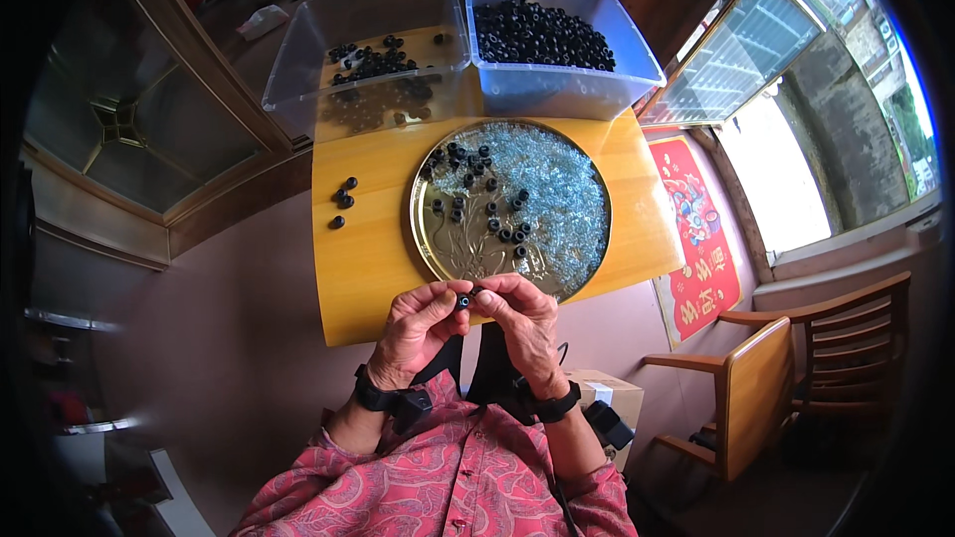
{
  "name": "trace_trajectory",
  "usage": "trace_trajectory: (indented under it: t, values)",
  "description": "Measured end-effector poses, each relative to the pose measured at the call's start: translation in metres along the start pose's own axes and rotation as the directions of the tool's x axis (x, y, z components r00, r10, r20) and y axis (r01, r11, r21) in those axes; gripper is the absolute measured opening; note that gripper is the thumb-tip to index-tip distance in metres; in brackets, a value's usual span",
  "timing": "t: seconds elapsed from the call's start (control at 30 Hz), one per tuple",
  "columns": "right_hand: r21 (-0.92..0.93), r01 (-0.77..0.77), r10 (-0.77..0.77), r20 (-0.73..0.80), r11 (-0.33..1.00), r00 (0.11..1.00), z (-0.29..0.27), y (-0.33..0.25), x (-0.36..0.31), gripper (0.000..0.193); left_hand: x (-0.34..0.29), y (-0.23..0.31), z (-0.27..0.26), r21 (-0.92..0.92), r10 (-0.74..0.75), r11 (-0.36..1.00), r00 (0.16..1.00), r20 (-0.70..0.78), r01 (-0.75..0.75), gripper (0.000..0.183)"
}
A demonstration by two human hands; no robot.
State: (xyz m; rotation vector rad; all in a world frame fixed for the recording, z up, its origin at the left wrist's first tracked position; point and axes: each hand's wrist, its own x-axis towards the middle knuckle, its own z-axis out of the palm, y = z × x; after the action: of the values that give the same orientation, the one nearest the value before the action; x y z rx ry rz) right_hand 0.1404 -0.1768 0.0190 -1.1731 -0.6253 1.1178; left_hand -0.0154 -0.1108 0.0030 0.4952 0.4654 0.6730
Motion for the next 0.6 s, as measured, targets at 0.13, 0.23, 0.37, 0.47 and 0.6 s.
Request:
trace_trajectory:
  t: [0.13, 0.23, 0.37, 0.47, 0.6]
  values:
    - [-0.004, 0.053, -0.053, 0.002, 0.999, 0.999, 0.0014, -0.0009, -0.0023, 0.012, 0.0001, 0.0005, 0.0032, 0.027, 0.010, 1.000, 1.000, -0.020, -0.010, 0.025]
    - [0.007, 0.071, -0.071, 0.000, 0.997, 0.998, 0.0007, 0.0003, -0.0045, 0.010, 0.0010, 0.0002, 0.0062, 0.023, 0.022, 1.000, 0.999, -0.032, -0.022, 0.025]
    - [-0.006, 0.112, -0.112, 0.007, 0.994, 0.994, 0.0021, -0.0012, -0.0068, 0.010, 0.0006, -0.0007, 0.0069, 0.027, 0.025, 0.999, 0.999, -0.035, -0.024, 0.024]
    - [-0.011, 0.126, -0.126, 0.008, 0.992, 0.992, 0.0033, -0.0016, -0.0083, 0.009, 0.0004, -0.0021, 0.0071, 0.027, 0.034, 0.999, 0.999, -0.035, -0.033, 0.024]
    - [-0.035, 0.141, -0.140, 0.010, 0.989, 0.990, 0.0039, -0.0011, -0.0098, 0.009, -0.0010, -0.0014, 0.0110, 0.052, 0.044, 0.998, 0.998, -0.049, -0.041, 0.024]
